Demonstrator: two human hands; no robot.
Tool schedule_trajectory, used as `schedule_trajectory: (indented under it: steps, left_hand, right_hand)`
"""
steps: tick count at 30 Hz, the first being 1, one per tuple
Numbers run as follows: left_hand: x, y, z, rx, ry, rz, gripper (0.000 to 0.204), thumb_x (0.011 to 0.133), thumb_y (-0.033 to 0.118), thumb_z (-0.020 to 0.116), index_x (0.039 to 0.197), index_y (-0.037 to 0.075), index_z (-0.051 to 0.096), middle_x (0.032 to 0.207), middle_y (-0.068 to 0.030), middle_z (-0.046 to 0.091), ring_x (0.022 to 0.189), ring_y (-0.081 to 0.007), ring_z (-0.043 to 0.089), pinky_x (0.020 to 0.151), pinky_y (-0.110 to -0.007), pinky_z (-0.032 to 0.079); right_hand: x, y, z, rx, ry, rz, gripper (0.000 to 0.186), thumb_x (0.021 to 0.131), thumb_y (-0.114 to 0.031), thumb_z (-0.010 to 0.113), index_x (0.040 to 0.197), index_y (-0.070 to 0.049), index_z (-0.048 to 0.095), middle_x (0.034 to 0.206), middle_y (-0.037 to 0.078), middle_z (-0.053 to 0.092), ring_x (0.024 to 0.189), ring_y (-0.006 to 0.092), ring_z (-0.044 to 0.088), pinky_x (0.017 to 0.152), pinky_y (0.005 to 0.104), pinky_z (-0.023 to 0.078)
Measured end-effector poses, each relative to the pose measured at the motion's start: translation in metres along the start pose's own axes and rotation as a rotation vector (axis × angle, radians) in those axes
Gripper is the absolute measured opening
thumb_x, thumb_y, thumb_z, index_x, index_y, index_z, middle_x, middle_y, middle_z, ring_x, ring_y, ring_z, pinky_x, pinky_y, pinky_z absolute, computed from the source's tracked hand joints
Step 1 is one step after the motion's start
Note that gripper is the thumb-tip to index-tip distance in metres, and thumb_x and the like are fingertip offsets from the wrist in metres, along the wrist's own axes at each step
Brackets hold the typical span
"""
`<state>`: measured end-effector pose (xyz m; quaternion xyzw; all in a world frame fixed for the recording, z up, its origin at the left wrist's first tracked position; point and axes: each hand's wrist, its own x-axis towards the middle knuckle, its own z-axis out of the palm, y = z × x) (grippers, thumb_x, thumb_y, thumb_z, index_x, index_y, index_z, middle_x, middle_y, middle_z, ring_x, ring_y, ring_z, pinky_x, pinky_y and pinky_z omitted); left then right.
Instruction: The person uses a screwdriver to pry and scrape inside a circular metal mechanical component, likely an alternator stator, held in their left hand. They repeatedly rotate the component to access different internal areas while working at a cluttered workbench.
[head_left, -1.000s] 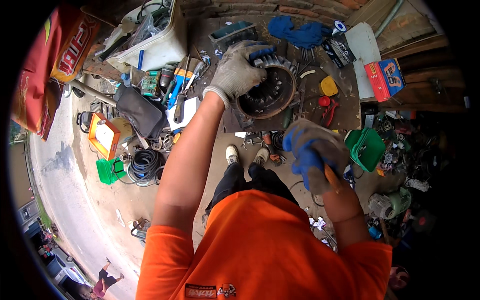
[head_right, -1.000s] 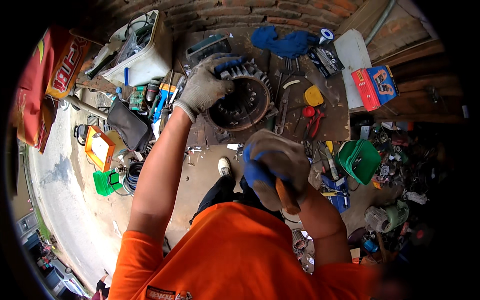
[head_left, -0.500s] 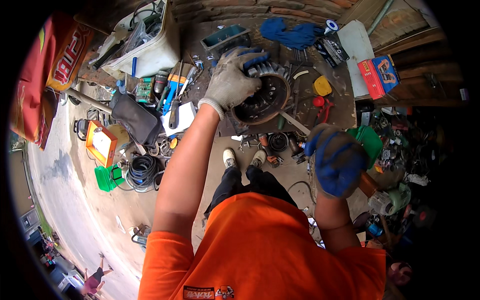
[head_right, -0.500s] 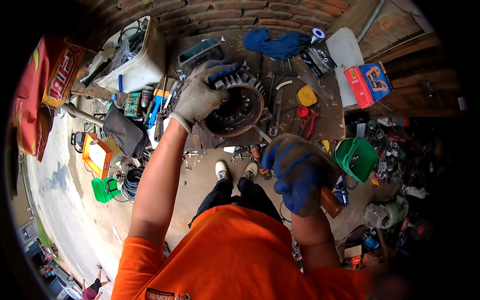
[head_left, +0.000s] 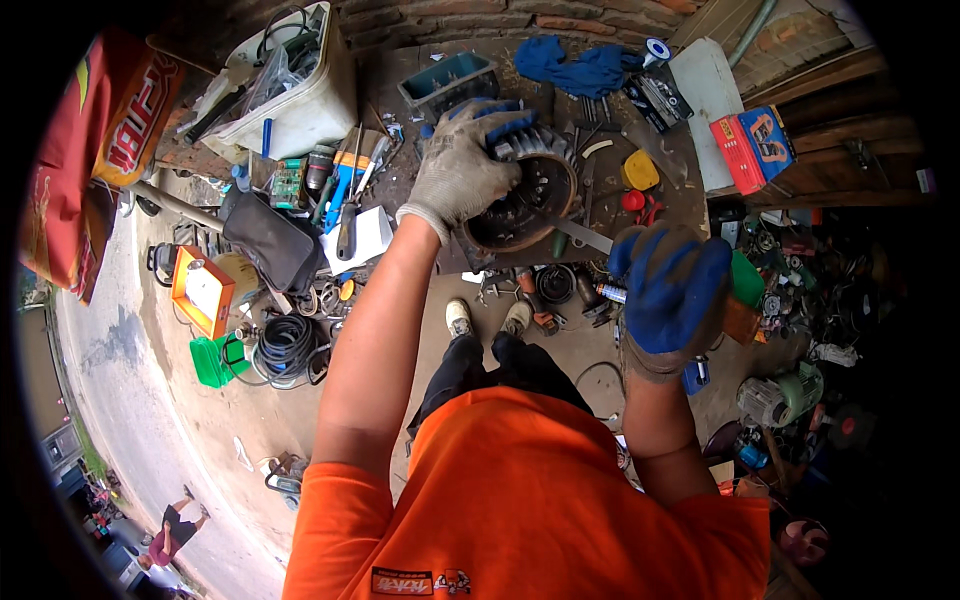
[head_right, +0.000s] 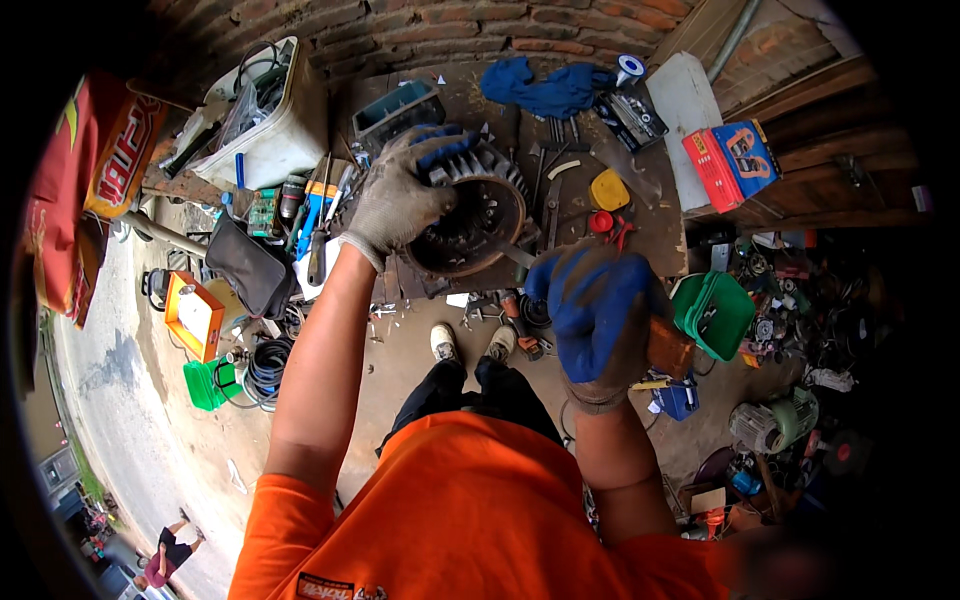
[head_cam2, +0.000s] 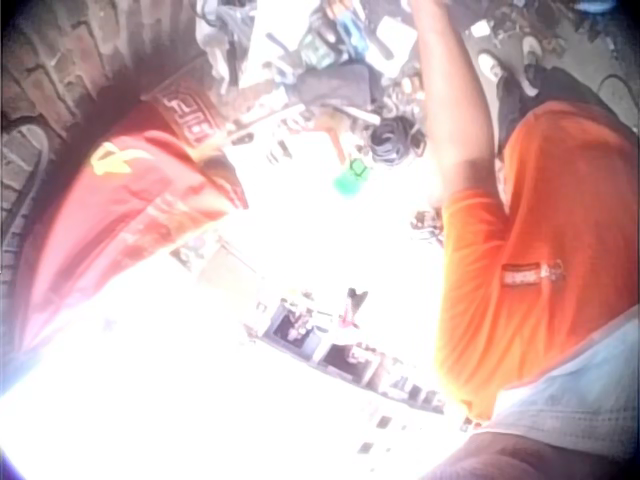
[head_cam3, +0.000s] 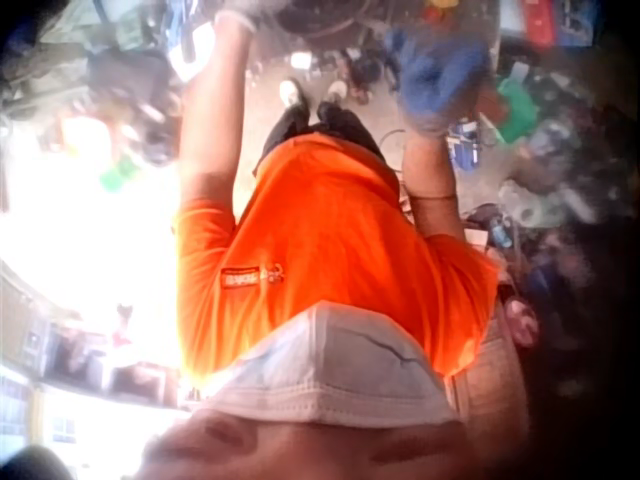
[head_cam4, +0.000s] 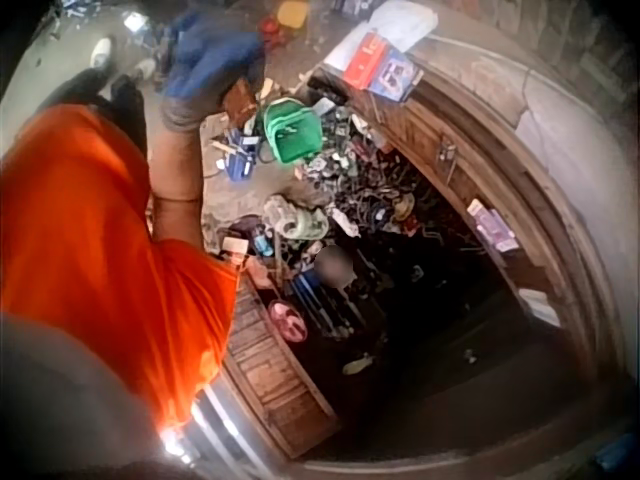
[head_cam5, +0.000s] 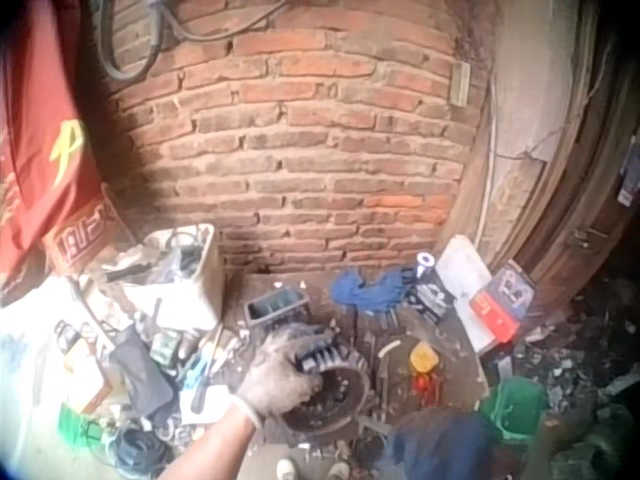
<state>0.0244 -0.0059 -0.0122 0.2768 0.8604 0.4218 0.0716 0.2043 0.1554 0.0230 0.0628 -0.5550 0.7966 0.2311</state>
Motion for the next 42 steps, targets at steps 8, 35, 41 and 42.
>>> schedule_trajectory:
  steps: [8,35,41,42]
  left_hand:
    - [-0.008,0.004,0.013,0.045,0.018,0.055,0.060,0.065,0.020,0.076,0.125,0.021,0.073,0.142,-0.0078,0.060,0.136,-0.0365,0.049,0.117,-0.059,0.031]
    - [0.007,-0.007,0.003,-0.039,-0.019,0.050,0.061,0.064,0.014,0.073,0.124,0.016,0.073,0.136,-0.0127,0.062,0.132,-0.0350,0.053,0.117,-0.042,0.038]
    - [0.012,-0.003,-0.005,-0.054,-0.049,-0.017,0.060,0.066,0.014,0.075,0.126,0.015,0.072,0.136,-0.0134,0.063,0.132,-0.0337,0.054,0.114,-0.041,0.041]
    - [0.014,-0.001,-0.007,-0.057,-0.058,-0.033,0.060,0.066,0.014,0.075,0.126,0.014,0.072,0.136,-0.0131,0.062,0.134,-0.0332,0.053,0.116,-0.041,0.039]
  right_hand:
    - [0.009,-0.001,0.044,-0.732,-0.901,-0.283,0.029,0.085,-0.033,0.070,0.075,-0.008,0.061,0.089,0.010,0.060,0.082,0.0294,0.062,0.076,0.0423,0.053]
    - [0.018,0.096,-0.003,-0.258,-0.106,-0.096,0.029,0.090,-0.017,0.060,0.068,-0.002,0.052,0.071,0.010,0.055,0.061,0.0224,0.055,0.058,0.0356,0.048]
    - [0.031,0.106,0.006,-0.418,-0.228,-0.212,0.029,0.092,-0.022,0.064,0.077,0.001,0.056,0.077,0.015,0.060,0.069,0.0275,0.062,0.062,0.0379,0.050]
    - [0.030,0.105,0.006,-0.419,-0.226,-0.214,0.029,0.092,-0.022,0.064,0.077,0.001,0.056,0.077,0.015,0.060,0.069,0.0275,0.062,0.062,0.0379,0.050]
